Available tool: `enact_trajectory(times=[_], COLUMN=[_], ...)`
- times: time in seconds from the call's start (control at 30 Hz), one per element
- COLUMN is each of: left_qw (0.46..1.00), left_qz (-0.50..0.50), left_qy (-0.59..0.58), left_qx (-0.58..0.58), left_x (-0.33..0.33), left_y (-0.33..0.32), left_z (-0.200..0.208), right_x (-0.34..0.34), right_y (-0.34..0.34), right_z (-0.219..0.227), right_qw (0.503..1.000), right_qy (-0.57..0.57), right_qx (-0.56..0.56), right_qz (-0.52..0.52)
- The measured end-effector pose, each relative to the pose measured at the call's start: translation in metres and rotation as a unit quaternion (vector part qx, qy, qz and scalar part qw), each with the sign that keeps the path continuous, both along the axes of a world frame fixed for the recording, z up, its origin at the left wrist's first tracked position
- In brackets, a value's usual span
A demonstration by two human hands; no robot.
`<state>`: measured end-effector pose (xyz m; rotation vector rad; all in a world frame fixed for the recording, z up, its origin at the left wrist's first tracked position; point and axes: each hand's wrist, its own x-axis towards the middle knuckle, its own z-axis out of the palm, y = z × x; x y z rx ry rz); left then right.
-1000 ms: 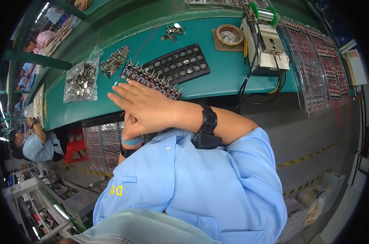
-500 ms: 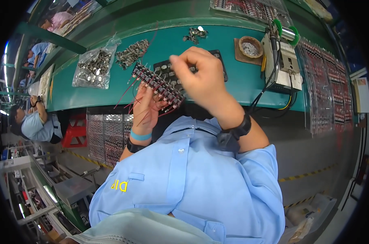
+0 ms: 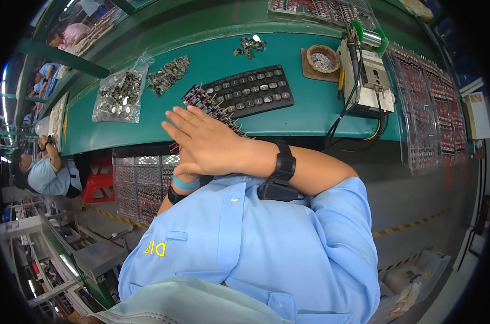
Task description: The person picks up a circuit board and a soldering iron, then uses the iron to solder components onto the board while holding it over a tray.
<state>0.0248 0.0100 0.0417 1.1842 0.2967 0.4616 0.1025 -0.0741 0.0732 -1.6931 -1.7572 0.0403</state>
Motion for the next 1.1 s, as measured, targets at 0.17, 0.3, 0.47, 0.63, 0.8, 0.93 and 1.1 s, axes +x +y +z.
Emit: enact_trajectory(times=[0.17, 0.3, 0.47, 0.63, 0.8, 0.93, 1.1], left_qw=[0.997, 0.989, 0.973, 0.973, 0.974, 0.982, 0.986], left_qz=[0.008, 0.024, 0.015, 0.127, 0.044, -0.080, 0.114], left_qy=[-0.008, -0.019, -0.012, 0.039, 0.011, -0.042, 0.046], left_qx=[-0.075, -0.146, -0.229, -0.188, -0.223, -0.167, -0.114], left_x=[-0.001, -0.005, -0.005, 0.004, 0.010, 0.003, 0.013], left_y=[-0.002, -0.002, 0.047, 0.056, 0.073, 0.083, 0.066], left_z=[0.007, 0.005, -0.027, -0.021, -0.020, -0.026, -0.015], right_x=[0.006, 0.048, 0.082, 0.115, 0.148, 0.160, 0.175], right_y=[-0.003, -0.037, -0.096, -0.132, -0.133, -0.129, -0.123], right_z=[0.004, 0.032, -0.005, -0.019, -0.013, 0.000, -0.004], right_qw=[0.995, 0.971, 0.753, 0.467, 0.378, 0.298, 0.301], right_qy=[0.044, 0.129, 0.590, 0.741, 0.756, 0.769, 0.741], right_qx=[0.048, 0.151, 0.250, 0.463, 0.532, 0.565, 0.588], right_qz=[0.070, 0.132, -0.148, -0.139, -0.049, -0.036, -0.121])
